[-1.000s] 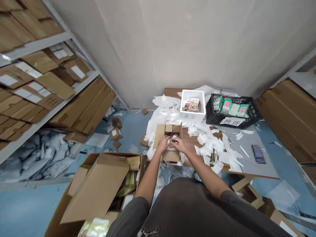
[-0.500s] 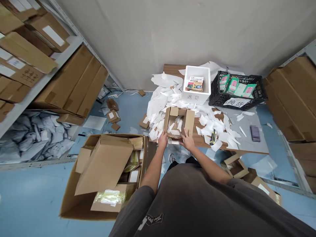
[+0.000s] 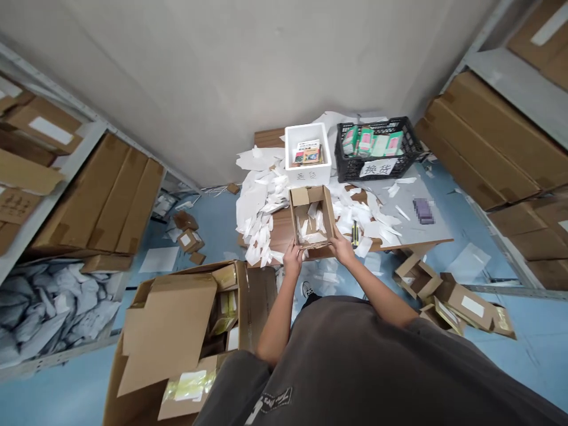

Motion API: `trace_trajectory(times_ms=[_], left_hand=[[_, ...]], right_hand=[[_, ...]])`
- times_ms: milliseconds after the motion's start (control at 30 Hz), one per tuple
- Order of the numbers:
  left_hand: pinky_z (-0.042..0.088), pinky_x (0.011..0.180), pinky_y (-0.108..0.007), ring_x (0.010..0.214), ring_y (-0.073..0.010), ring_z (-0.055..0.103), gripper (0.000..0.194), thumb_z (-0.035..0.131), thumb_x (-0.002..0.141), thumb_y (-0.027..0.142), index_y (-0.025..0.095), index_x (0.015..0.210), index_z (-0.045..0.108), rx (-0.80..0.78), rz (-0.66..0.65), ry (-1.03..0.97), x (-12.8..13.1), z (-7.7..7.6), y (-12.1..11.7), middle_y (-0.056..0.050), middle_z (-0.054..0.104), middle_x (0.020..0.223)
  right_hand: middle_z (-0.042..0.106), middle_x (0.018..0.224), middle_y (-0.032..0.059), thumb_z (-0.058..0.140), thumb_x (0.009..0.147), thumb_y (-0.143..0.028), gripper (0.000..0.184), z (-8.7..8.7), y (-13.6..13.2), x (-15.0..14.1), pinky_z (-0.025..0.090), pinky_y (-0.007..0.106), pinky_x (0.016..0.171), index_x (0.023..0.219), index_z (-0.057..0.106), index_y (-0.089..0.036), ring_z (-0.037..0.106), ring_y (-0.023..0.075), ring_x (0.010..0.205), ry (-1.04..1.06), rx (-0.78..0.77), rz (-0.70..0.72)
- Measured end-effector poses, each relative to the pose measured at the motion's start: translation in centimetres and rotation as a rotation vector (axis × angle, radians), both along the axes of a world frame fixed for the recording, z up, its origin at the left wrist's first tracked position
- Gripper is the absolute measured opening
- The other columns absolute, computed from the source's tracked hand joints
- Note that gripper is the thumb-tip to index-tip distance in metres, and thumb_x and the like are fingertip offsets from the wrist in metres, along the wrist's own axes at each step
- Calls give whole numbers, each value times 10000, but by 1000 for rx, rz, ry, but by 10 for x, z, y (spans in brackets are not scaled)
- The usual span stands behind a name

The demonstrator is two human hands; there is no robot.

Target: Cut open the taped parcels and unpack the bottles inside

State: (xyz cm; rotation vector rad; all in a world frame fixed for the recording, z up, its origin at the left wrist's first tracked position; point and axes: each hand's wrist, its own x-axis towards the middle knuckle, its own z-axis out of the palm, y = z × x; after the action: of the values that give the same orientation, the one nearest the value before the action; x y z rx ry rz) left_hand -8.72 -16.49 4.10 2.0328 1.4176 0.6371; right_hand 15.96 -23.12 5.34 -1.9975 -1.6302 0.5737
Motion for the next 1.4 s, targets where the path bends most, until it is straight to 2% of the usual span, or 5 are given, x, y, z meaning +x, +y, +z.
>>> trace_trajectory(times_ms=[433,733,900,1033,1400], left_hand=[[489,1222,-459,1458,-291,609,153,633,1055,203,178,1063,784,101,-560,-84,372,19,-130,-164,567,1636],[516,1206,-451,1434,-303,628,197,668,1040,268,246,1171,813,-10,-1110,-1,565,9,-291,-89,529,1680],[366,1326,-492,1608,-363,405,732,812,933,318,235,1614,557,45,-1237,15,589,13,-315,-123,398,1760],[359,1331,-502,1564,-320,461,675,687,1007,350,262,1648,497,107,-1135,46,573,11,-288,-112,526,1668],[430,1277,-518,1552,-327,459,589,698,997,329,251,1567,573,209,-690,209,443,25,-195,-134,463,1699]], right_hand=[[268,1815,38,648,962,-192,136,36,-259,293,592,499,1059,1002,774,-223,657,359,1365,-74,68,-572],[349,1784,113,723,961,-359,211,3,-477,370,548,498,1134,1096,800,-216,571,377,1469,-50,61,-1116],[391,1730,210,810,897,-449,516,-1,-518,393,399,627,1245,1330,731,-180,393,439,1579,-74,19,-1215],[517,1618,205,711,938,-427,521,2,-512,411,423,635,1221,1404,684,-194,462,419,1510,-138,69,-1153],[421,1707,175,632,990,-451,676,16,-355,404,384,608,1270,1619,534,-224,410,390,1562,-156,83,-558]])
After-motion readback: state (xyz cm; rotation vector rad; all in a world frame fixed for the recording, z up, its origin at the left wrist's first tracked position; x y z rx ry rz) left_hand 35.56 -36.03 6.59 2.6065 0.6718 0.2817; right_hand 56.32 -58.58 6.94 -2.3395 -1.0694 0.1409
